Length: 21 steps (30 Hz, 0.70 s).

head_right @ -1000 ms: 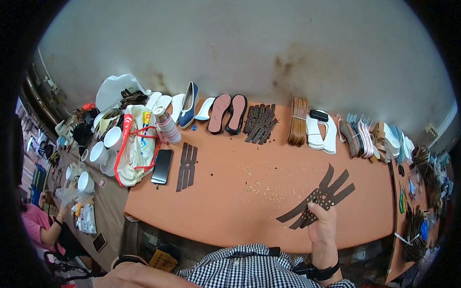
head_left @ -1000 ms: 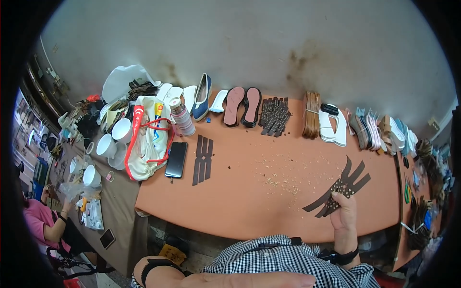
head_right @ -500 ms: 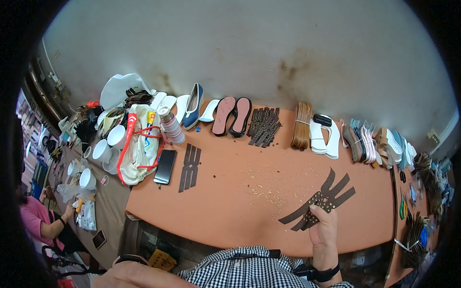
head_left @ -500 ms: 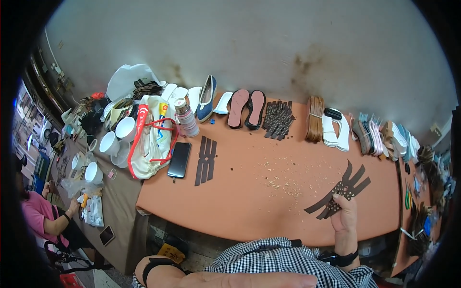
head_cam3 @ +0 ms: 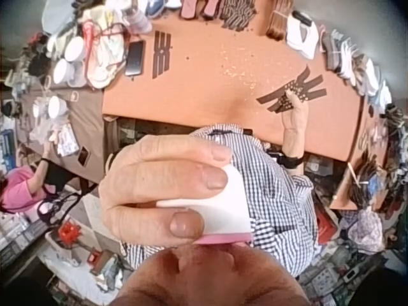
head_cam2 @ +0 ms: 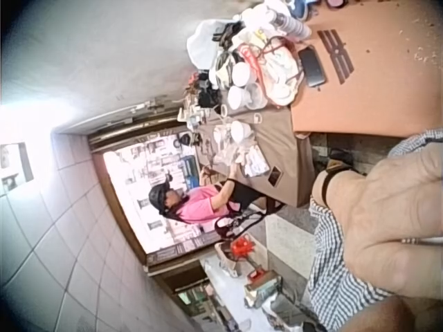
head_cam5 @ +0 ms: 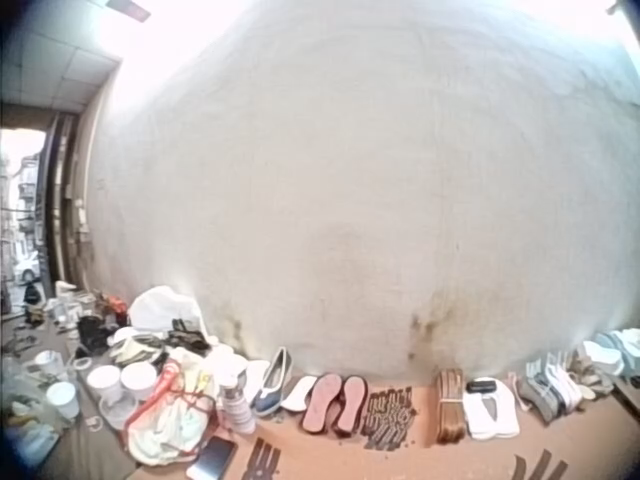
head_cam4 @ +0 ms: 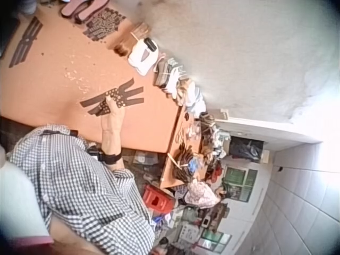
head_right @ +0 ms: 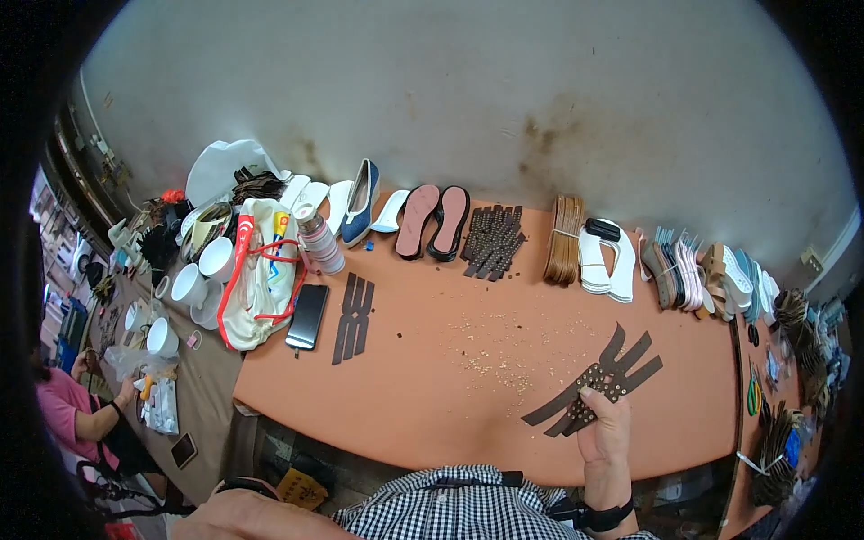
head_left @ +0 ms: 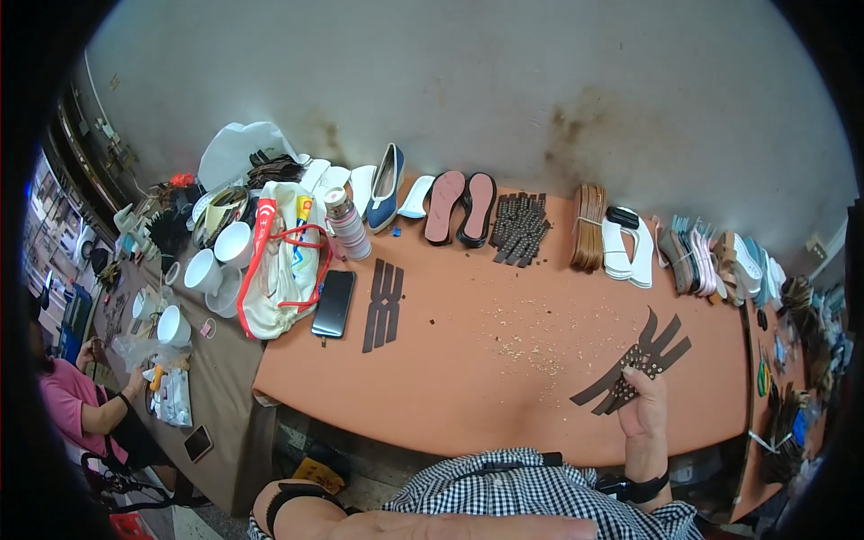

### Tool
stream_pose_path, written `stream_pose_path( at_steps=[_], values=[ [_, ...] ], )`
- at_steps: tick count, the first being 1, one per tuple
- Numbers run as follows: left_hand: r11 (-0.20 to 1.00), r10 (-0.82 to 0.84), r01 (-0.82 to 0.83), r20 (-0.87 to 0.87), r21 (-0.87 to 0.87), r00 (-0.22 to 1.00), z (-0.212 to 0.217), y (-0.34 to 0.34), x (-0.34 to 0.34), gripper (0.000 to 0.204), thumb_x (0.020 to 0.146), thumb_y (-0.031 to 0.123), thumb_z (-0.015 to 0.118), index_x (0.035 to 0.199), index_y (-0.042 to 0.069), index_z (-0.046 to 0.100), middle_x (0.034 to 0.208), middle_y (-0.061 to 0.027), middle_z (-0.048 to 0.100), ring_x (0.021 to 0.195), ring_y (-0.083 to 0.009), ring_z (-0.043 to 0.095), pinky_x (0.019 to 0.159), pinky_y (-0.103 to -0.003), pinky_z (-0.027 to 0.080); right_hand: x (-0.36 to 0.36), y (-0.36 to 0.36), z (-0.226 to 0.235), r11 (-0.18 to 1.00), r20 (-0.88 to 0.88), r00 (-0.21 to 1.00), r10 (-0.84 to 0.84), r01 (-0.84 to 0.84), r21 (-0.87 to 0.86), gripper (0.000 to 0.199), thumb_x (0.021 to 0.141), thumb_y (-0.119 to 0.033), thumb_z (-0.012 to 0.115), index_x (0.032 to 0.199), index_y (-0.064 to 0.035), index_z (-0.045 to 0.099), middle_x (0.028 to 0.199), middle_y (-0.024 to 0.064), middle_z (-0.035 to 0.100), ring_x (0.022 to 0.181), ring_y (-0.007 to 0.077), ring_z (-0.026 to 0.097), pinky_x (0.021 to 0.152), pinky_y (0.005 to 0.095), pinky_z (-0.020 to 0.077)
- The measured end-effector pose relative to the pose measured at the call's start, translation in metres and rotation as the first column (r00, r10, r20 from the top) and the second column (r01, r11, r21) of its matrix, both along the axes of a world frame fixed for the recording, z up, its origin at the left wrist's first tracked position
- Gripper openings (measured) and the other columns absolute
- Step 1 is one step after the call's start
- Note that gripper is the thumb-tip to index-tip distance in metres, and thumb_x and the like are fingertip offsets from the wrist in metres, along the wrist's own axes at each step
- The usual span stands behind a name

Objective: The recorder is applying small decorative beads or components to shoe upper straps on a workbench.

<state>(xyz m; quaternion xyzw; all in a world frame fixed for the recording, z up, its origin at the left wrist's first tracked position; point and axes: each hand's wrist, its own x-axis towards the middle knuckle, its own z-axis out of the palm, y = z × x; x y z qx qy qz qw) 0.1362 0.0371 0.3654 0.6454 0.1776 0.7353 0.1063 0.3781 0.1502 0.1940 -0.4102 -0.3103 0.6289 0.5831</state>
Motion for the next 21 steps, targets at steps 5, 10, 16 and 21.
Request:
stream_pose_path(
  at_steps=[5, 10, 16, 21],
  values=[
    [0.994, -0.042, 0.05, -0.091, 0.097, 0.995, -0.01, 0.008, -0.005, 0.034, 0.068, 0.012, 0.073, 0.092, 0.001, 0.051, 0.085, -0.0219, 0.059, 0.071, -0.0335, 0.062, 0.061, -0.039, 0.055, -0.006, -0.001, 0.003, 1.0, -0.013, 1.0, -0.026, 0.026, -0.012, 0.026, 0.073, 0.005, 0.052, 0.099, -0.0011, 0.052, 0.087, 0.0056, 0.059, 0.073, 0.0155, 0.059, 0.064, 0.0271, 0.0494],
    [0.996, -0.008, 0.007, 0.011, 0.089, 1.0, -0.016, 0.0, -0.001, 0.034, 0.071, 0.01, 0.069, 0.095, -0.001, 0.048, 0.085, -0.0249, 0.058, 0.072, -0.035, 0.062, 0.063, -0.041, 0.055, 0.003, 0.001, -0.003, 1.0, -0.015, 1.0, 0.02, -0.02, -0.008, 0.029, 0.074, 0.006, 0.051, 0.102, 0.0, 0.051, 0.089, 0.0063, 0.058, 0.076, 0.016, 0.059, 0.066, 0.0278, 0.05],
    [0.997, -0.007, 0.004, 0.035, 0.071, 0.999, -0.011, 0.001, -0.003, 0.029, 0.073, 0.008, 0.066, 0.091, -0.003, 0.046, 0.082, -0.0263, 0.058, 0.07, -0.0351, 0.062, 0.061, -0.041, 0.055, -0.002, 0.001, 0.0, 1.0, -0.029, 1.0, -0.001, 0.001, -0.008, 0.032, 0.073, 0.006, 0.052, 0.104, 0.0006, 0.051, 0.09, 0.0065, 0.059, 0.077, 0.0165, 0.059, 0.067, 0.0282, 0.0503],
    [0.991, 0.009, -0.014, -0.045, -0.132, 0.999, 0.015, -0.009, -0.005, 0.029, 0.073, 0.009, 0.066, 0.09, -0.002, 0.046, 0.082, -0.0258, 0.058, 0.068, -0.0352, 0.062, 0.06, -0.039, 0.056, -0.002, 0.001, 0.001, 1.0, -0.037, 0.999, 0.03, -0.03, 0.001, 0.034, 0.072, 0.007, 0.052, 0.106, 0.0008, 0.05, 0.094, 0.0072, 0.058, 0.081, 0.0171, 0.059, 0.07, 0.0289, 0.0504]
  ],
)
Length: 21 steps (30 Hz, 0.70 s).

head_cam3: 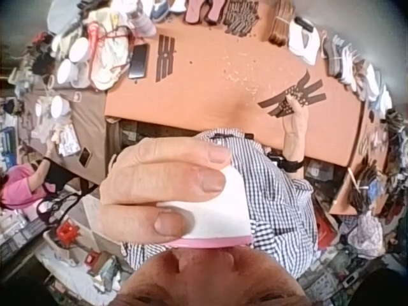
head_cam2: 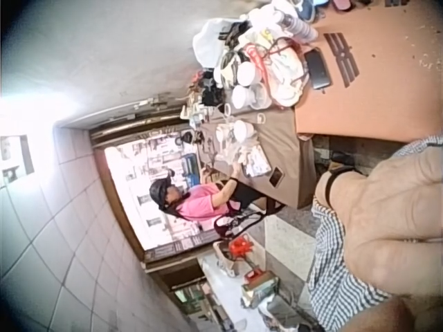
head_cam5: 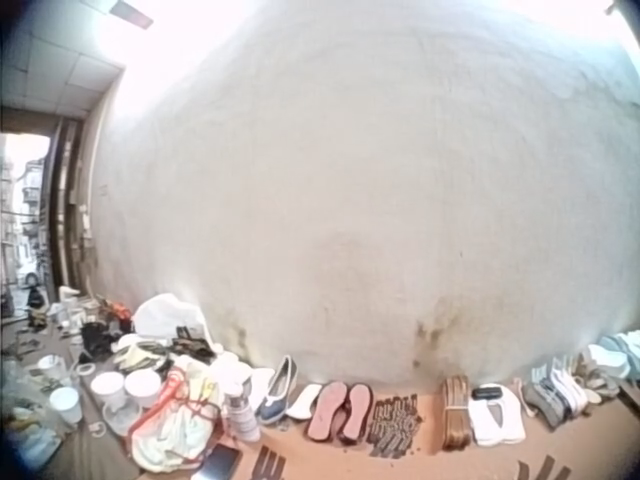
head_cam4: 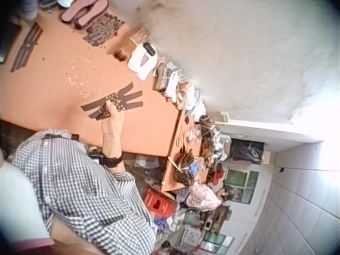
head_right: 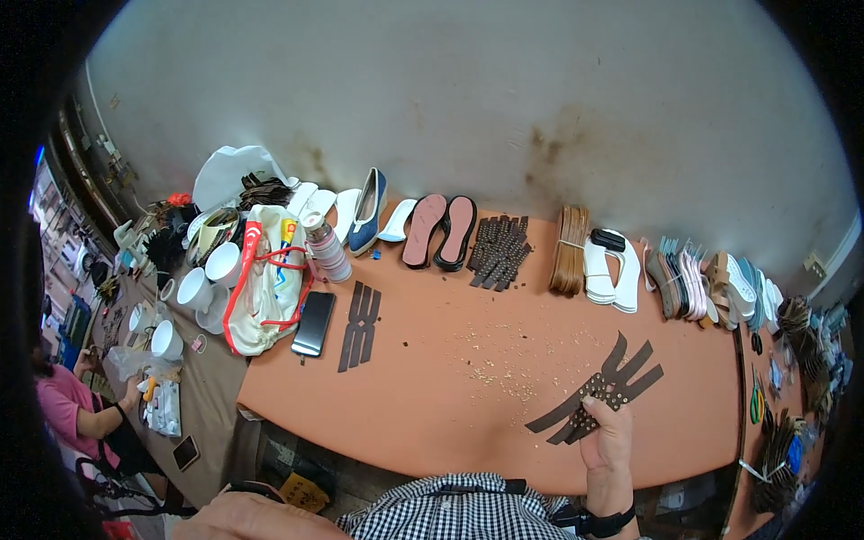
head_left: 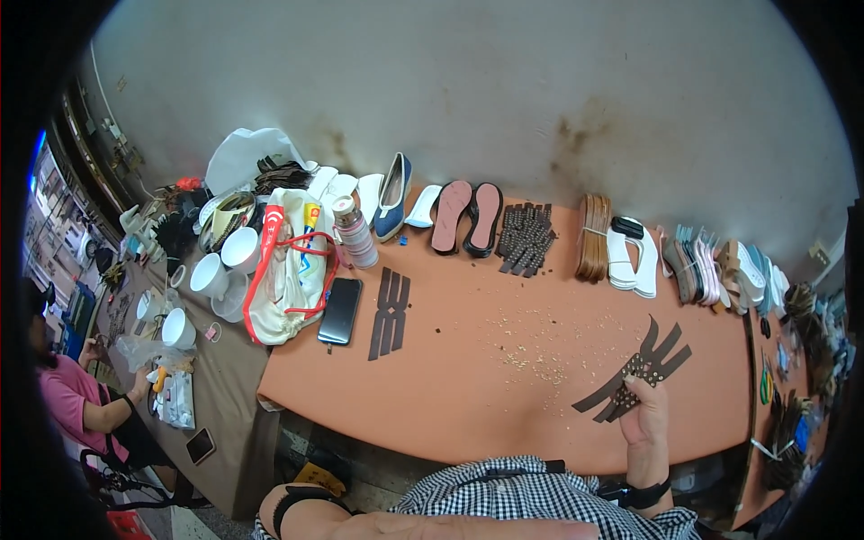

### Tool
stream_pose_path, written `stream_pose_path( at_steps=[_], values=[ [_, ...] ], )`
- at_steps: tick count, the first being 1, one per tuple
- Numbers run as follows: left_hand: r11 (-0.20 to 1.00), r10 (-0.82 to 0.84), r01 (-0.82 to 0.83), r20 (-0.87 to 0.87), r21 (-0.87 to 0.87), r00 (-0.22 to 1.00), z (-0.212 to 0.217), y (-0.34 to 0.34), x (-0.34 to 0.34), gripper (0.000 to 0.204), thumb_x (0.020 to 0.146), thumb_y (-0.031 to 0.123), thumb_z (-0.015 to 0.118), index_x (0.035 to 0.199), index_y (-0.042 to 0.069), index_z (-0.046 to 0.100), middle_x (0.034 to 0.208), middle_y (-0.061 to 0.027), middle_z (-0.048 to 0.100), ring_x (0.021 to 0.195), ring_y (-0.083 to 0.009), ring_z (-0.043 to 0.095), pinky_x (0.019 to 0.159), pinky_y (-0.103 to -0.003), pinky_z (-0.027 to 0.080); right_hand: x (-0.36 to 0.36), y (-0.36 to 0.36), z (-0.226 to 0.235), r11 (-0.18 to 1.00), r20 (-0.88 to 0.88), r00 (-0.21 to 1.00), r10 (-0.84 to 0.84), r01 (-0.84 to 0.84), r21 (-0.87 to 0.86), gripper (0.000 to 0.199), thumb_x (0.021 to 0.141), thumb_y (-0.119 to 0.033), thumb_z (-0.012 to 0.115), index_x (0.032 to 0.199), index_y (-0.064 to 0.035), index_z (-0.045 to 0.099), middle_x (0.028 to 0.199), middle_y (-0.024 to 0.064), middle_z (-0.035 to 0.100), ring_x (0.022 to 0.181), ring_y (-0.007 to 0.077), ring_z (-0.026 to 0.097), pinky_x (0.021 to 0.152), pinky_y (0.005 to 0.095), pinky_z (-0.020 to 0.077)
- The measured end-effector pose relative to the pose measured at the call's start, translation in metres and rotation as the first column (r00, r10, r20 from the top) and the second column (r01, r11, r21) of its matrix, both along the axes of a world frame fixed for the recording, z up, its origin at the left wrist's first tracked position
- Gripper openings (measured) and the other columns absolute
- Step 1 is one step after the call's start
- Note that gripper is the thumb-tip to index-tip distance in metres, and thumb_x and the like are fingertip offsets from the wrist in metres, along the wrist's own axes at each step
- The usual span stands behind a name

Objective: The recorder is applying small decorative beads or components to shoe upper straps on a workbench.

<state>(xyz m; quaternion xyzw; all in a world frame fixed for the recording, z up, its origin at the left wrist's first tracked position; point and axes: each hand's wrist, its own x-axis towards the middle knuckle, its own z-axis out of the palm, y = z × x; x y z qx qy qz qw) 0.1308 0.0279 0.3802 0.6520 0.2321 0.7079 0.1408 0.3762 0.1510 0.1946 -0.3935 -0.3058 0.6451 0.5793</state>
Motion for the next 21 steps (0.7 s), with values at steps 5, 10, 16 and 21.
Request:
stream_pose_path(
  at_steps=[5, 10, 16, 21],
  values=[
    [0.997, 0.03, -0.034, -0.056, -0.065, 0.998, 0.006, -0.004, -0.001, 0.03, 0.072, 0.009, 0.067, 0.091, -0.001, 0.047, 0.083, -0.0249, 0.059, 0.069, -0.0359, 0.062, 0.06, -0.038, 0.056, -0.006, -0.001, 0.003, 0.997, 0.018, 0.997, -0.075, 0.075, -0.019, 0.026, 0.073, 0.004, 0.052, 0.099, -0.0014, 0.052, 0.086, 0.0052, 0.059, 0.074, 0.0164, 0.06, 0.066, 0.0287, 0.0518],
    [0.987, -0.126, 0.141, -0.182, 0.072, 0.975, -0.002, 0.001, -0.018, 0.03, 0.072, 0.009, 0.067, 0.093, 0.0, 0.047, 0.084, -0.0245, 0.059, 0.071, -0.0364, 0.062, 0.06, -0.038, 0.055, 0.002, -0.002, -0.002, 1.0, -0.009, 1.0, -0.014, 0.014, -0.017, 0.033, 0.072, 0.007, 0.051, 0.105, 0.0006, 0.051, 0.093, 0.0069, 0.059, 0.083, 0.0179, 0.059, 0.074, 0.0298, 0.0504],
    [1.0, 0.019, -0.019, -0.003, -0.015, 1.0, 0.002, -0.005, 0.001, 0.03, 0.071, 0.011, 0.068, 0.092, 0.001, 0.048, 0.084, -0.024, 0.059, 0.074, -0.0366, 0.062, 0.062, -0.038, 0.055, 0.001, -0.002, 0.0, 0.999, -0.002, 0.999, -0.034, 0.034, -0.009, 0.031, 0.072, 0.006, 0.052, 0.102, 0.0006, 0.052, 0.09, 0.0066, 0.059, 0.079, 0.0173, 0.06, 0.07, 0.0294, 0.0508],
    [0.977, -0.045, 0.053, -0.044, 0.204, 0.998, -0.021, 0.004, -0.003, 0.03, 0.072, 0.012, 0.068, 0.092, 0.002, 0.048, 0.084, -0.0234, 0.059, 0.073, -0.0359, 0.063, 0.062, -0.037, 0.055, -0.003, -0.002, 0.004, 0.999, 0.007, 0.999, -0.036, 0.036, -0.017, 0.031, 0.072, 0.006, 0.052, 0.102, 0.0005, 0.052, 0.089, 0.0063, 0.059, 0.077, 0.0166, 0.06, 0.068, 0.0286, 0.0509]
  ],
)
